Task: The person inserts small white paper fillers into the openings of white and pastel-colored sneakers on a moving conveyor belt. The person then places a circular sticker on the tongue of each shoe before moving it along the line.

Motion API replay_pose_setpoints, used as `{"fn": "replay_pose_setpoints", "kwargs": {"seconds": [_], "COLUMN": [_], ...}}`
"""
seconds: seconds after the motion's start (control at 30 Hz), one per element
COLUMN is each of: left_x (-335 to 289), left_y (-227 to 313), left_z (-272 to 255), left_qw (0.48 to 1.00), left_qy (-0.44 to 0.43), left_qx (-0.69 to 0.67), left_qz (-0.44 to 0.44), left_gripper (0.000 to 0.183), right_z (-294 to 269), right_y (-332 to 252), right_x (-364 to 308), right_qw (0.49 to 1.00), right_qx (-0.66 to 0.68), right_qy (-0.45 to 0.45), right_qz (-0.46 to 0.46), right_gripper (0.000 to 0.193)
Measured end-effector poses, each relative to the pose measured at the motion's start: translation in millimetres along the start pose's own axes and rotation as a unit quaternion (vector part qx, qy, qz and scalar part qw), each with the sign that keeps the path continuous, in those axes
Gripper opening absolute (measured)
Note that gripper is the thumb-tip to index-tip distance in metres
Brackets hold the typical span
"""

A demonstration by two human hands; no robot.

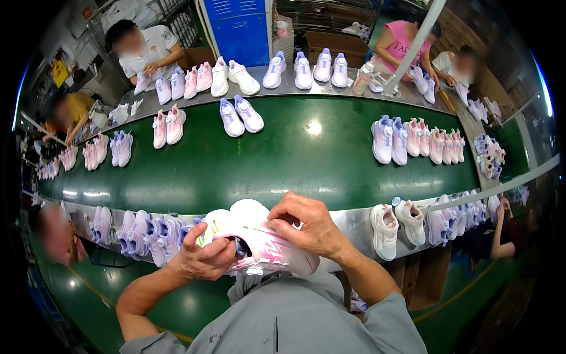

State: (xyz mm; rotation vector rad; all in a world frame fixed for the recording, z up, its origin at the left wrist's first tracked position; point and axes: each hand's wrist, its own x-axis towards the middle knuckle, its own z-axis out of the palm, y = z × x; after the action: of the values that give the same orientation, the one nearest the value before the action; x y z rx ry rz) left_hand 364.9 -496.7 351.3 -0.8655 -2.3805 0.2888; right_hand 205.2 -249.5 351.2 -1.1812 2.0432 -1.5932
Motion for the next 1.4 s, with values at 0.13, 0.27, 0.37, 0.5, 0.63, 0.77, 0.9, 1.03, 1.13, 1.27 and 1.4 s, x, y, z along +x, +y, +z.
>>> {"fn": "replay_pose_setpoints", "kwargs": {"seconds": [0.13,0.27,0.37,0.5,0.63,0.77,0.9,1.03,1.13,1.27,1.4], "left_x": [4.2,5.0,4.7,2.8,5.5,12.7,6.1,13.7,16.8,26.8,29.1], "left_y": [-1.5,1.2,-1.7,-3.2,-2.1,-2.8,-3.4,-7.0,-5.5,-5.8,-1.5], "left_z": [1.6,13.7,14.6,13.9,20.2,19.8,21.7,21.8,28.1,29.1,33.3], "left_qw": [1.000,0.998,0.997,0.996,0.995,0.994,0.993,0.990,0.987,0.982,0.982], "left_qy": [0.013,0.025,0.020,0.024,0.020,0.017,0.024,0.019,0.028,0.016,0.002], "left_qx": [-0.012,-0.040,-0.067,-0.066,-0.054,-0.074,-0.070,-0.082,-0.088,-0.084,-0.092], "left_qz": [0.014,0.043,0.045,0.047,0.079,0.078,0.092,0.115,0.130,0.169,0.165], "left_gripper": [0.013,0.010,0.006,0.009,0.012,0.016,0.021,0.021,0.021,0.024,0.024], "right_z": [-4.2,3.3,-0.1,-7.6,-2.3,0.5,-2.8,-3.8,-10.3,-14.2,-18.9], "right_y": [-5.6,3.6,4.8,5.5,11.3,13.8,15.3,16.7,13.8,8.5,17.0], "right_x": [0.4,4.8,1.8,-9.8,4.5,11.5,-6.5,1.5,21.7,48.3,63.9], "right_qw": [0.999,0.995,0.994,0.997,0.993,0.989,0.990,0.991,0.989,0.973,0.953], "right_qx": [0.012,-0.023,-0.055,-0.053,-0.048,-0.081,-0.065,-0.056,-0.075,-0.140,-0.169], "right_qy": [-0.010,0.003,-0.009,-0.030,0.001,0.005,-0.006,-0.014,-0.043,-0.142,-0.218], "right_qz": [-0.036,-0.094,-0.090,-0.053,-0.110,-0.126,-0.123,-0.119,-0.123,-0.114,-0.125], "right_gripper": [0.009,0.013,0.013,0.012,0.011,0.012,0.010,0.009,0.006,0.008,0.009]}}
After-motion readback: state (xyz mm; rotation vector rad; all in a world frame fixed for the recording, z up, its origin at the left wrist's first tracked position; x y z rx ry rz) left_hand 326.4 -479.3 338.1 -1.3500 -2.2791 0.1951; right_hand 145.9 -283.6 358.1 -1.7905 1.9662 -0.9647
